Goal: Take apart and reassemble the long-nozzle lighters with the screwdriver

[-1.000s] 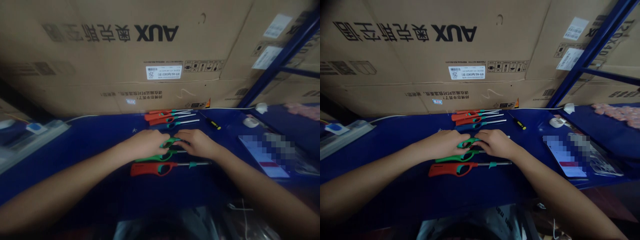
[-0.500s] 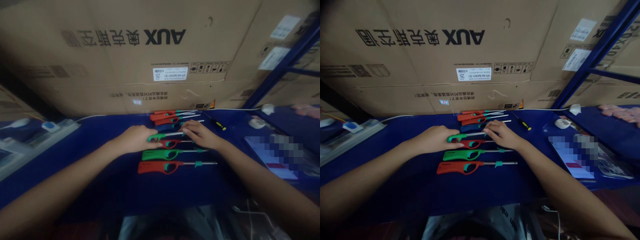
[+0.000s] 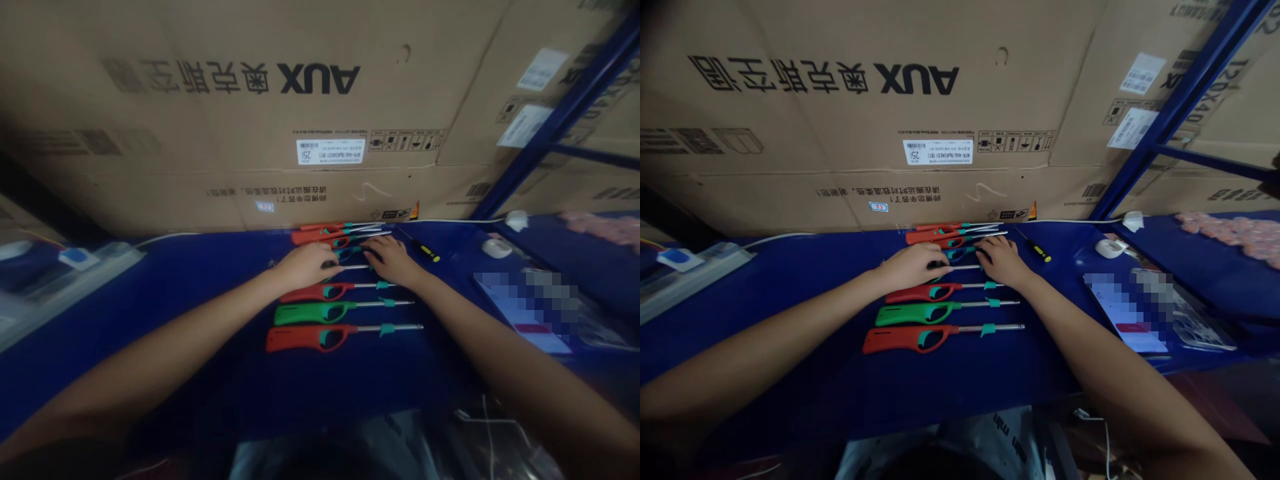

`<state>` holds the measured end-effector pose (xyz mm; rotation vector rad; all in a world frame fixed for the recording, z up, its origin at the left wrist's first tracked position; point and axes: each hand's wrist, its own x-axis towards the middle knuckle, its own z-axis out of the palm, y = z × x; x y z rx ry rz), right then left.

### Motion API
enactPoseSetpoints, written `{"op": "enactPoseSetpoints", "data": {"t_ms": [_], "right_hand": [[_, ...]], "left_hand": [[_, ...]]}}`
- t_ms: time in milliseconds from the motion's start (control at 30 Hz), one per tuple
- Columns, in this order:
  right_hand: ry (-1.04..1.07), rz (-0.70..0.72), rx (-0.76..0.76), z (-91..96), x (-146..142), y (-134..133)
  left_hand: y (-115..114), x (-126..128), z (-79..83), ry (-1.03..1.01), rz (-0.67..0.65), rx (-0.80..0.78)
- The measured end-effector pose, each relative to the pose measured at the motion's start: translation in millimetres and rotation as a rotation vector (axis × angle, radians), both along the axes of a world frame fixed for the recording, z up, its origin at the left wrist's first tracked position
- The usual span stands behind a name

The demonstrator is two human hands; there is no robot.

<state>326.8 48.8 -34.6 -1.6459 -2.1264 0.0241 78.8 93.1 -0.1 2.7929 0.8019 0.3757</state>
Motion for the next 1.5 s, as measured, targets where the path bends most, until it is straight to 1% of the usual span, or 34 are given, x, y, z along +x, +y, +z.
{"op": "enactPoseSetpoints", "data": {"t_ms": [67,167,267,400,567,700,833,1000,1133,1233,1333,1500], "right_hand": [[0.003,-0.011,-0.008,-2.4,0,2],[0.019,-0.025,-0.017,-4.7,1,4],[0.044,-0.030,-0.028,-4.4,2,6],[0.076,-0.006,-0.034,-0.2,2,5],[0.097,0.038,-0.031,4.0,0,4],[0.059,0.058,-0.042,5.4,0,3],[-0.023,0.088,-0.026,13.1,-2,-5],[-0.058,0.136,-0.019,28.6,-9,-21],[-0.034,0.180,0.004,36.5,-12,-28],[0.021,0.277,0.038,37.4,-17,-29],[0.065,0.379,0.044,35.1,-24,-31],[0.093,0.439,0.125,31.6,-29,-35]], "left_hand": [[1,3,-2.4,-0.031,0.019,0.017],[4,6,-5.7,-0.072,0.087,0.028],[9,11,-9.3,-0.057,0.140,-0.007],[18,22,-12.2,-0.007,0.166,-0.067],[29,35,-8.9,0.036,0.141,-0.101],[30,39,-5.3,0.055,0.092,-0.060],[21,38,1.5,0.045,0.063,0.037],[-3,32,23.2,0.073,0.070,0.168],[-18,24,36.9,0.135,0.046,0.224],[-24,15,39.9,0.194,0.054,0.220],[-29,5,39.8,0.217,0.072,0.154],[-38,-11,43.5,0.259,0.119,0.151]]}}
